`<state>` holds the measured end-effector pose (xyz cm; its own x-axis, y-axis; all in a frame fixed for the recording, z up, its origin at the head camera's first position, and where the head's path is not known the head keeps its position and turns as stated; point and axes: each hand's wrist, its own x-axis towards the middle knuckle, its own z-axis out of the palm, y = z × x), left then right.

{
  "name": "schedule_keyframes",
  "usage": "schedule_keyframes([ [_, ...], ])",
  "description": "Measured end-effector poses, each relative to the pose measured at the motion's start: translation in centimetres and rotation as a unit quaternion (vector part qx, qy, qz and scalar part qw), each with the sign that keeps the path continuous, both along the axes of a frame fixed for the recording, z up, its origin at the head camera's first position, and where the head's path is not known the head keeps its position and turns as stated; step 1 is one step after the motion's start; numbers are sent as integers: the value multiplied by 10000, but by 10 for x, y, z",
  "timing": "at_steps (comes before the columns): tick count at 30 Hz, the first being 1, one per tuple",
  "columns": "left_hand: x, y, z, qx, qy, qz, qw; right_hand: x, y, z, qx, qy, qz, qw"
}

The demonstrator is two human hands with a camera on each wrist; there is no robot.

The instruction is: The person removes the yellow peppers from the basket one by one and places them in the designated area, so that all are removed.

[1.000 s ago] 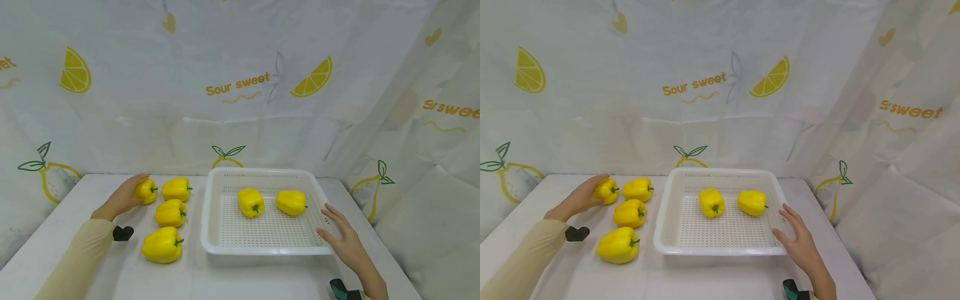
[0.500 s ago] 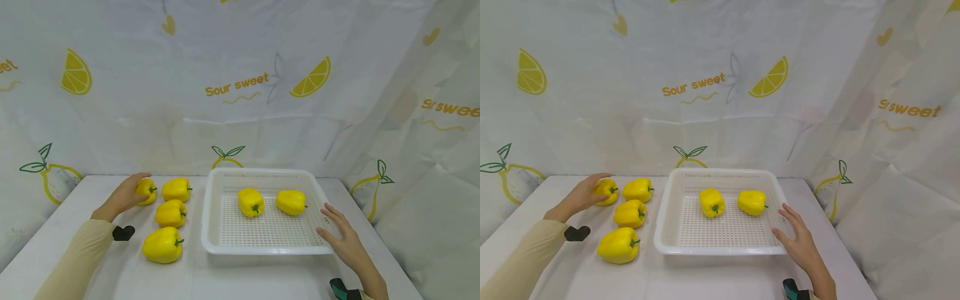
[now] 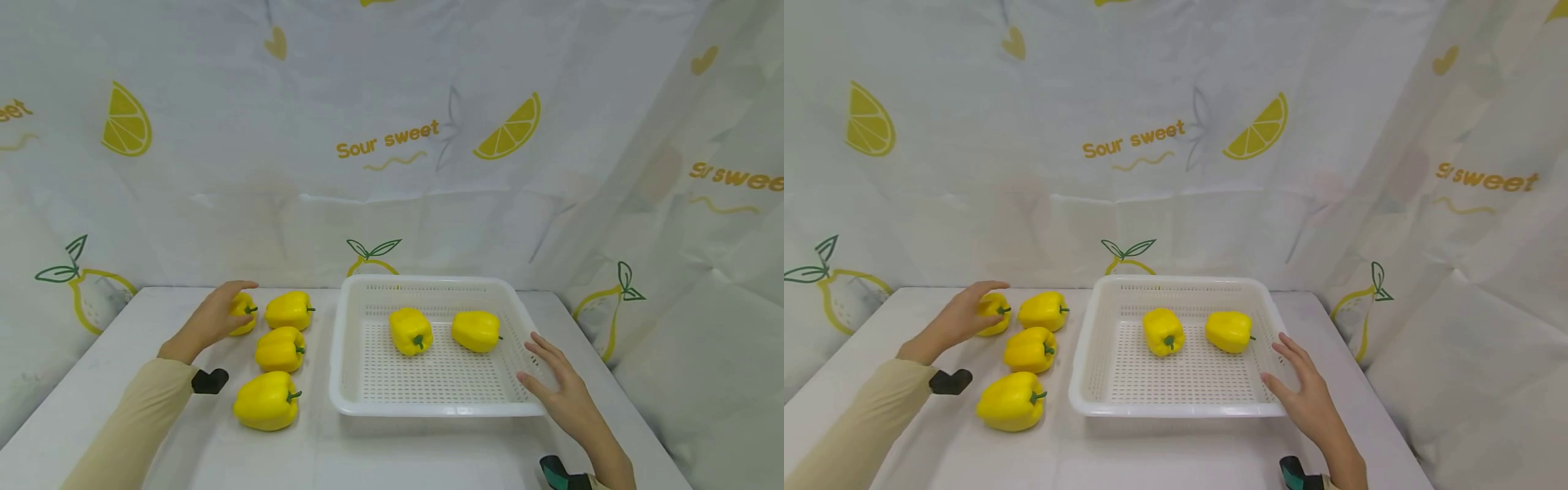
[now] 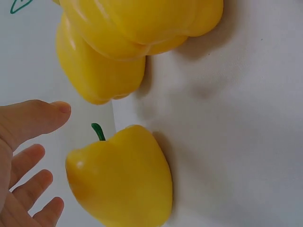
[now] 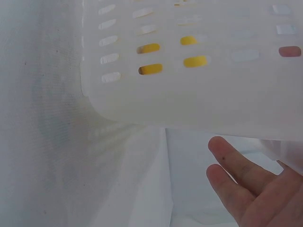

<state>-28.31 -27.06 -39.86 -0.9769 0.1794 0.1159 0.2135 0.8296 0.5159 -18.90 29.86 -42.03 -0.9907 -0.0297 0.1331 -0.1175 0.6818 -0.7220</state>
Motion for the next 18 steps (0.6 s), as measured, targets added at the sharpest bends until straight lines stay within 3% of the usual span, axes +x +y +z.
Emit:
schedule_keyframes([
  [7,1,9,3,-31,157,-52,9999,-1,0,0,-5,10,0,10000],
  [18,0,22,8,-22,75,-146,9999,0,0,0,-1,-22,-7,10000],
])
